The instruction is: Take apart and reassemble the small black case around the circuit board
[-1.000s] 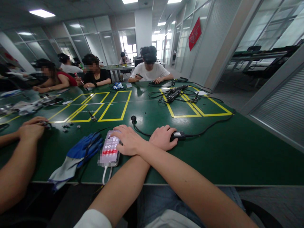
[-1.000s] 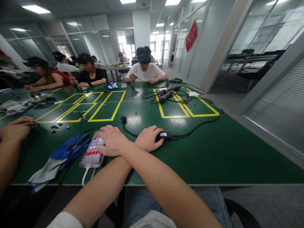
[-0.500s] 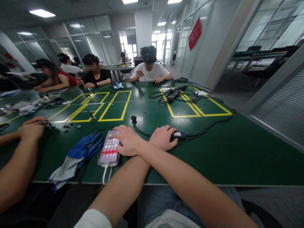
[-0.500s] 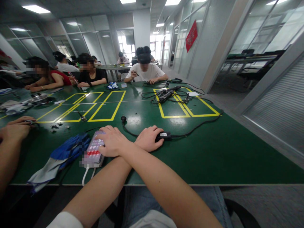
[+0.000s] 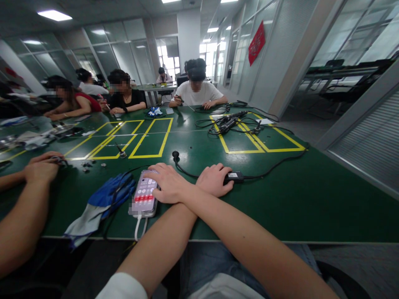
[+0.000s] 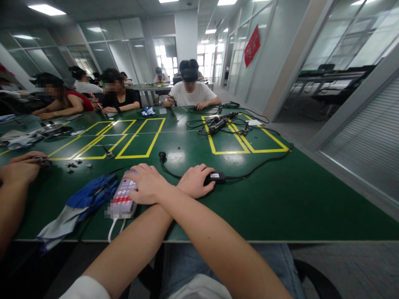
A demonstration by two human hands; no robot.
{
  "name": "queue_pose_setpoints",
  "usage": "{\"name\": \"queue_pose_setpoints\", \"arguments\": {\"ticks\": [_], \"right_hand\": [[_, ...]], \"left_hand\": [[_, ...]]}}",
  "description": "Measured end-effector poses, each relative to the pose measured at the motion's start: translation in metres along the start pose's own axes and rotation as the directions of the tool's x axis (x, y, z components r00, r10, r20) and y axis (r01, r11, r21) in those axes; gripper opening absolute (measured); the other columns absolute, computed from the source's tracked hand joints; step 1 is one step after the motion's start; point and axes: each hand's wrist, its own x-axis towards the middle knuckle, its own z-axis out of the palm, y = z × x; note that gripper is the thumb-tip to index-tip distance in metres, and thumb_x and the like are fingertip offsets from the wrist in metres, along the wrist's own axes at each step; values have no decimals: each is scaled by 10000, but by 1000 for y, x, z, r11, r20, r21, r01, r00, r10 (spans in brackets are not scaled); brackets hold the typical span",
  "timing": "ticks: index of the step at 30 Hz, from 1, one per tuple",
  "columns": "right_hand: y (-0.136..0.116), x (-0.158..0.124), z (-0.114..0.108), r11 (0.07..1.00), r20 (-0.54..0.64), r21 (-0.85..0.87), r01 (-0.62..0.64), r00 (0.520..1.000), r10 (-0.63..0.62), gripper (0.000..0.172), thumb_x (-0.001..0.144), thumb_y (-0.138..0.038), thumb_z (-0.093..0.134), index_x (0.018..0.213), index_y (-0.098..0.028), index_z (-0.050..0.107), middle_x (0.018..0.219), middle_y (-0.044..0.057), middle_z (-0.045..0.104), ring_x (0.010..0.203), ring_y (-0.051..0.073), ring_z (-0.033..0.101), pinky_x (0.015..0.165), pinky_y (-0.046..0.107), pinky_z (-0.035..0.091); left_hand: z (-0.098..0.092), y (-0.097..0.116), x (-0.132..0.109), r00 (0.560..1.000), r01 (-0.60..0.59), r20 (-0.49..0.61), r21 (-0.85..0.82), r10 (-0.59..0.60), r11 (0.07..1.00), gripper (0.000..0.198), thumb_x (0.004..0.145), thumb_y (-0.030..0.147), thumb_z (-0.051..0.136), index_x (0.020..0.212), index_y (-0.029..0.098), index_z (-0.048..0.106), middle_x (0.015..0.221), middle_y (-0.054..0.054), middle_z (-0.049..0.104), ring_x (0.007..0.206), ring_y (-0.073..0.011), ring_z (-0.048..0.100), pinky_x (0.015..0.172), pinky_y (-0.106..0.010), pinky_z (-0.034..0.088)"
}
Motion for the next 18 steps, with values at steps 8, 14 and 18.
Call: {"name": "queue_pose_setpoints", "arguments": {"ticks": [8, 14, 18], "right_hand": [[-1, 0, -2, 1000, 10, 6, -25, 1000, 25, 517, 883, -248, 635, 1399, -208, 631, 1471, 142, 579, 1364, 340, 485, 1110, 546, 463], [-1, 0, -2, 1000, 12, 14, -19, 1000, 19, 502, 873, -238, 647, 1373, -202, 649, 1477, 145, 572, 1382, 343, 464, 1126, 559, 449], [-1, 0, -2, 1000, 11, 23, -6, 1000, 6, 494, 876, -234, 649, 1368, -195, 661, 1472, 147, 578, 1389, 343, 449, 1135, 570, 439]], "left_hand": [[-1, 1, 0, 1000, 6, 7, 6, -6, 1000, 420, 999, 439, 593, 1354, 221, 648, 1200, -85, 696, 1126, -273, 685, 984, -425, 565], [-1, 1, 0, 1000, 8, 6, 2, -8, 1000, 425, 996, 437, 595, 1358, 219, 648, 1190, -88, 689, 1129, -277, 683, 989, -431, 565], [-3, 2, 0, 1000, 14, 11, 4, -14, 1000, 411, 997, 434, 592, 1345, 223, 650, 1190, -86, 690, 1125, -275, 680, 992, -428, 561]]}}
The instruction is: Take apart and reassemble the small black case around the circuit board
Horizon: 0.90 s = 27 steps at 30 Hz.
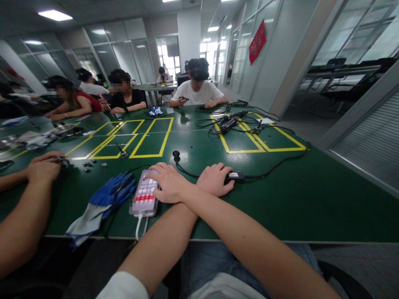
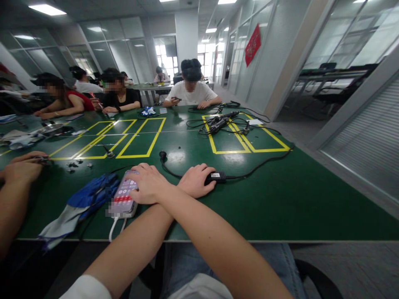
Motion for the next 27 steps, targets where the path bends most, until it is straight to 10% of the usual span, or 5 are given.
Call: {"name": "queue_pose_setpoints", "arguments": {"ticks": [27], "right_hand": [[-2, 0, 0, 1000, -3, -21, -22, 1000, 22, 546, 864, -250, 644, 1405, -197, 608, 1482, 154, 562, 1382, 350, 453, 1115, 567, 461]], "left_hand": [[-2, 0, 0, 1000, -6, 11, -5, 6, 1000, 399, 1003, 430, 586, 1339, 223, 645, 1195, -90, 689, 1125, -278, 676, 989, -441, 562]]}}
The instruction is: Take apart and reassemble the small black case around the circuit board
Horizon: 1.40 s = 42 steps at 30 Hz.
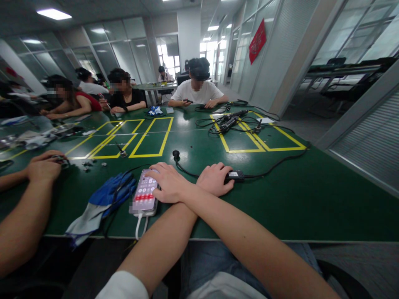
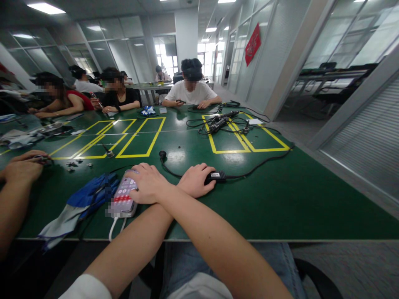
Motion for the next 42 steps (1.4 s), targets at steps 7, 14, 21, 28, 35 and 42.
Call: {"name": "queue_pose_setpoints", "arguments": {"ticks": [7, 14, 21, 28, 35, 42], "right_hand": [[0, -1, -1, 1000, 1, 13, 12, 1000, -12, 525, 864, -235, 653, 1387, -203, 625, 1479, 152, 561, 1380, 346, 447, 1117, 577, 459], [-5, 0, 0, 994, 51, -88, 60, 997, -55, 517, 909, -276, 660, 1422, -214, 645, 1589, 161, 488, 1487, 372, 369, 1190, 599, 383], [-4, 5, 4, 988, 96, -144, 64, 994, -50, 504, 932, -270, 627, 1435, -267, 651, 1641, 128, 454, 1535, 368, 333, 1209, 618, 347], [-4, 5, 2, 991, 95, -123, 54, 995, -43, 514, 931, -268, 610, 1443, -242, 644, 1619, 142, 472, 1515, 370, 354, 1204, 601, 361], [-4, 4, 0, 997, 64, -76, 28, 998, -23, 642, 925, -270, 589, 1559, -205, 506, 1599, 154, 482, 1504, 347, 367, 1199, 555, 384], [-2, 4, 2, 998, 45, -45, 36, 998, -34, 616, 910, -288, 627, 1515, -196, 554, 1577, 158, 495, 1484, 345, 385, 1187, 553, 394]], "left_hand": [[1, -1, 0, 1000, 1, -5, 2, -1, 1000, 396, 998, 427, 593, 1342, 237, 641, 1198, -88, 684, 1128, -280, 674, 988, -446, 560], [2, -1, 0, 1000, 2, -11, 0, -2, 1000, 401, 1001, 432, 592, 1344, 230, 642, 1213, -90, 689, 1129, -278, 678, 997, -443, 563], [0, 0, 0, 1000, 10, -1, 2, -10, 1000, 400, 995, 426, 601, 1348, 242, 644, 1206, -84, 687, 1141, -272, 678, 1003, -435, 567], [-1, 1, 0, 1000, 14, -2, 1, -14, 1000, 406, 999, 433, 597, 1347, 230, 646, 1215, -83, 692, 1133, -273, 682, 999, -430, 568], [-1, 1, 0, 1000, 7, -8, -3, -7, 1000, 403, 996, 426, 600, 1340, 222, 655, 1199, -89, 693, 1132, -275, 688, 998, -428, 570], [0, 0, 0, 1000, 6, -11, -3, -6, 1000, 410, 997, 428, 599, 1346, 221, 652, 1199, -92, 687, 1125, -277, 685, 991, -428, 569]]}}
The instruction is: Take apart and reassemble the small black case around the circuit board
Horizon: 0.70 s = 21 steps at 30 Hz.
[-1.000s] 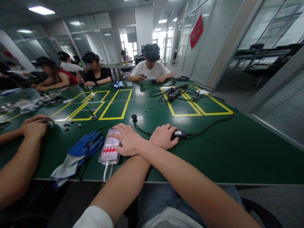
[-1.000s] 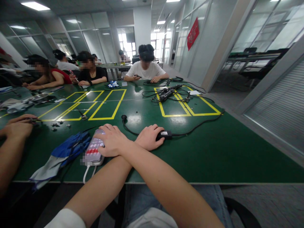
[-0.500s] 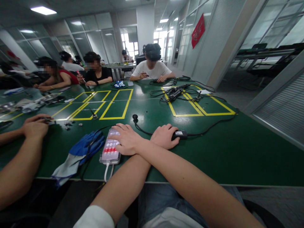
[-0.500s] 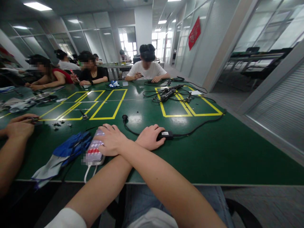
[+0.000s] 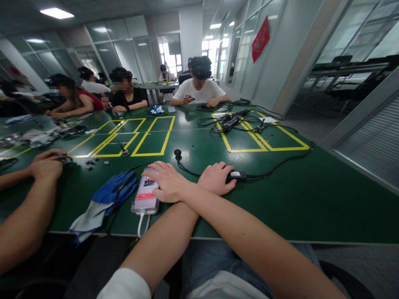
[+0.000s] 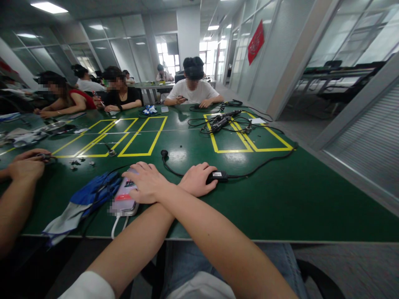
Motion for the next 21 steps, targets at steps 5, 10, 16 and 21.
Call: {"name": "queue_pose_setpoints", "arguments": {"ticks": [5, 10, 16, 21], "right_hand": [[-2, -3, -6, 996, 2, 52, 67, 998, -67, 486, 904, -269, 665, 1388, -242, 688, 1580, 141, 500, 1502, 350, 377, 1201, 576, 371], [-5, -11, -13, 986, -26, 62, 152, 988, -151, 421, 905, -261, 676, 1319, -272, 749, 1590, 112, 505, 1509, 326, 384, 1224, 548, 345], [-9, -14, -14, 983, 4, 51, 178, 984, -178, 402, 907, -250, 680, 1296, -281, 775, 1581, 110, 526, 1493, 332, 402, 1201, 544, 372], [-11, -13, -13, 984, 22, 52, 168, 985, -169, 362, 894, -240, 690, 1234, -288, 804, 1565, 96, 547, 1489, 344, 406, 1194, 556, 380]], "left_hand": [[1, 0, 0, 1000, -5, 7, 18, 5, 1000, 401, 1005, 434, 587, 1347, 233, 643, 1197, -88, 683, 1122, -276, 678, 984, -437, 571], [4, 2, 0, 1000, -2, -10, 46, 2, 999, 398, 1009, 437, 580, 1340, 225, 643, 1196, -85, 678, 1106, -276, 677, 964, -432, 573], [3, 3, -1, 1000, 2, -6, 51, -2, 999, 387, 1014, 446, 569, 1327, 229, 638, 1200, -87, 675, 1109, -275, 663, 960, -433, 561], [3, 3, -1, 1000, -3, -4, 53, 3, 999, 400, 1012, 450, 564, 1328, 219, 640, 1214, -85, 679, 1105, -274, 663, 950, -428, 555]]}}
